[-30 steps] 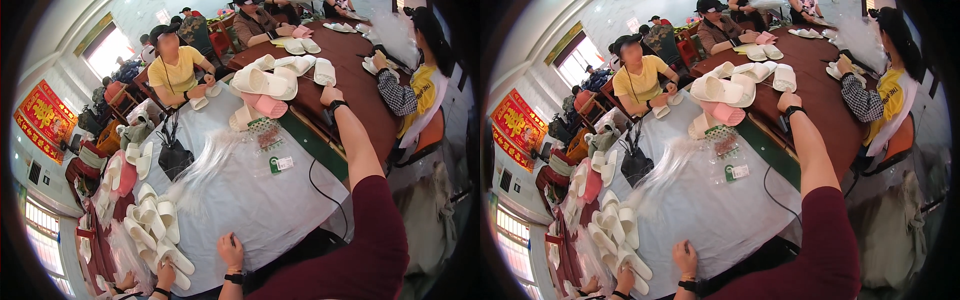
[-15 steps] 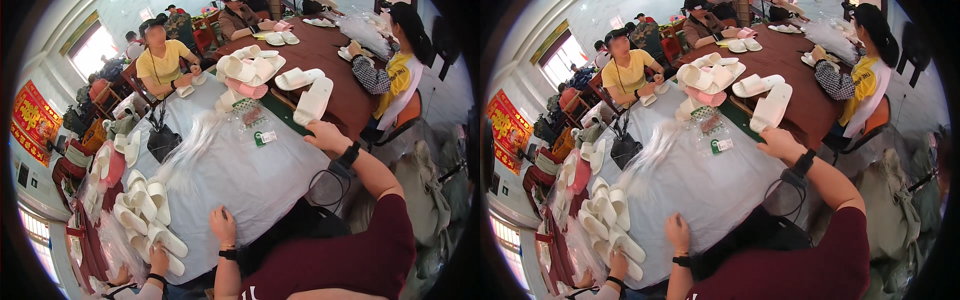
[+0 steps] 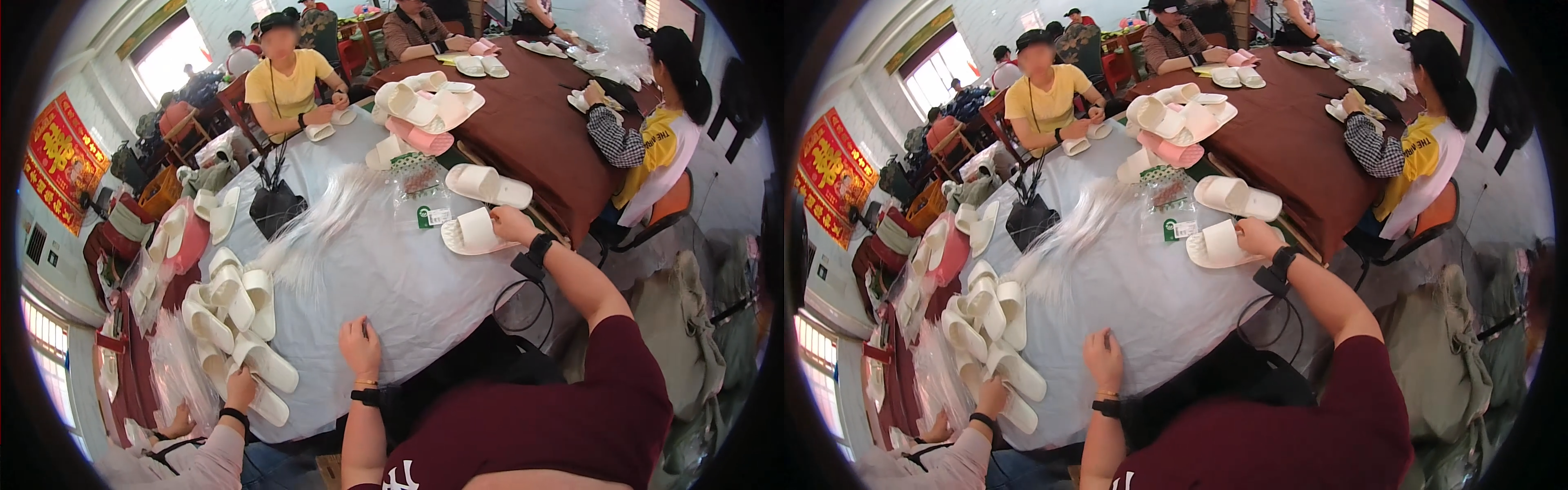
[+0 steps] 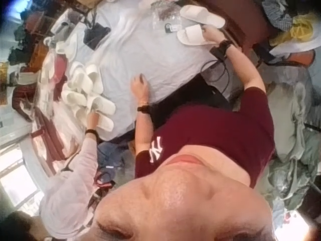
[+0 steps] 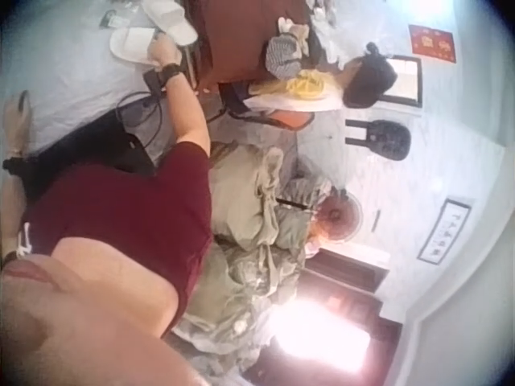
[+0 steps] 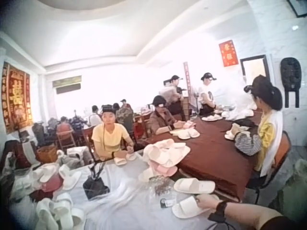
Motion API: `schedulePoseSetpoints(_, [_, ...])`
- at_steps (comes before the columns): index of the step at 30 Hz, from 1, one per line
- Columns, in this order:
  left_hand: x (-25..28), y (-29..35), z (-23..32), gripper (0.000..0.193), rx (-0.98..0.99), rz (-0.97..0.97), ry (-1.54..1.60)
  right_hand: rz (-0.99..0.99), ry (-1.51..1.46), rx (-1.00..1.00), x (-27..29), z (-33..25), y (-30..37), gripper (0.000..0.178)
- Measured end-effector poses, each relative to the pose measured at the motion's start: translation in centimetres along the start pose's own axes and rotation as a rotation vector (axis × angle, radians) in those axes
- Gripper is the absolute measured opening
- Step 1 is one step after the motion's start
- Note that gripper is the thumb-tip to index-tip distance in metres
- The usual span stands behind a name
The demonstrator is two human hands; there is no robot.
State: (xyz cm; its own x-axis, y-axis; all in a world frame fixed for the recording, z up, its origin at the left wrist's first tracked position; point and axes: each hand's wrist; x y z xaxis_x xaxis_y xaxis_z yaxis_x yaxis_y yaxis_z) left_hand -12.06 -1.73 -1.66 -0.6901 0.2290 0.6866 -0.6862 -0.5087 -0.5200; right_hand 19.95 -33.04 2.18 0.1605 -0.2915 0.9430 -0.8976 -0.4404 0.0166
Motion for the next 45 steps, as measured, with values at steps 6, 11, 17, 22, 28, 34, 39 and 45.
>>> schedulePoseSetpoints(6, [-0.2,0.1,-0.9,0.013,0.122,-0.011,0.111,-0.351,-1.317,-0.152,-0.2,-4.1,3.4,0.033])
schedulePoseSetpoints(11, [0.7,0.1,-0.5,0.021,0.328,-0.086,0.415,-0.472,-1.722,-0.096,1.6,-7.6,6.9,0.039])
schedulePoseSetpoints(17, [1.9,0.0,2.3,0.044,0.495,-0.111,0.617,-0.613,-1.281,0.319,2.2,-13.3,9.3,0.038])
schedulePoseSetpoints(22, [1.7,0.4,3.1,0.056,0.426,-0.208,0.485,0.331,-0.6,0.156,0.6,-8.1,1.9,0.044])
schedulePoseSetpoints(28, [0.2,0.2,5.1,0.059,0.374,-0.356,0.476,0.369,-0.538,0.034,-2.6,-2.8,-1.7,0.068])
schedulePoseSetpoints(34, [-0.7,-0.2,5.2,0.06,0.339,-0.364,0.489,-0.032,-0.967,-0.086,-2.0,-9.6,4.3,0.064])
schedulePoseSetpoints(39, [-1.5,-2.1,5.9,0.059,0.274,-0.365,0.464,-0.303,-1.143,0.152,-1.7,-12.7,8.2,0.047])
schedulePoseSetpoints(45, [-2.2,-1.6,4.2,0.056,0.124,-0.232,0.381,-0.009,-1.212,0.137,0.0,-12.9,7.8,0.032])
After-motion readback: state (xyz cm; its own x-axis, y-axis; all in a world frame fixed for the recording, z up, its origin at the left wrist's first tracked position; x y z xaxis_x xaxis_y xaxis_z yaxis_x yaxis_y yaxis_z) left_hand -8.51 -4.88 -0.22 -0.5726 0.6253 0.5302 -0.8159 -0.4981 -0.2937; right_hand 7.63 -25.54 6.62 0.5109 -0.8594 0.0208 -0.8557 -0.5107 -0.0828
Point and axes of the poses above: each hand's wrist, its own y-axis away from the middle knuckle, its own x-axis out of the back of the hand, z = x × y, and after that the axes turned 3 degrees about z, right-handed
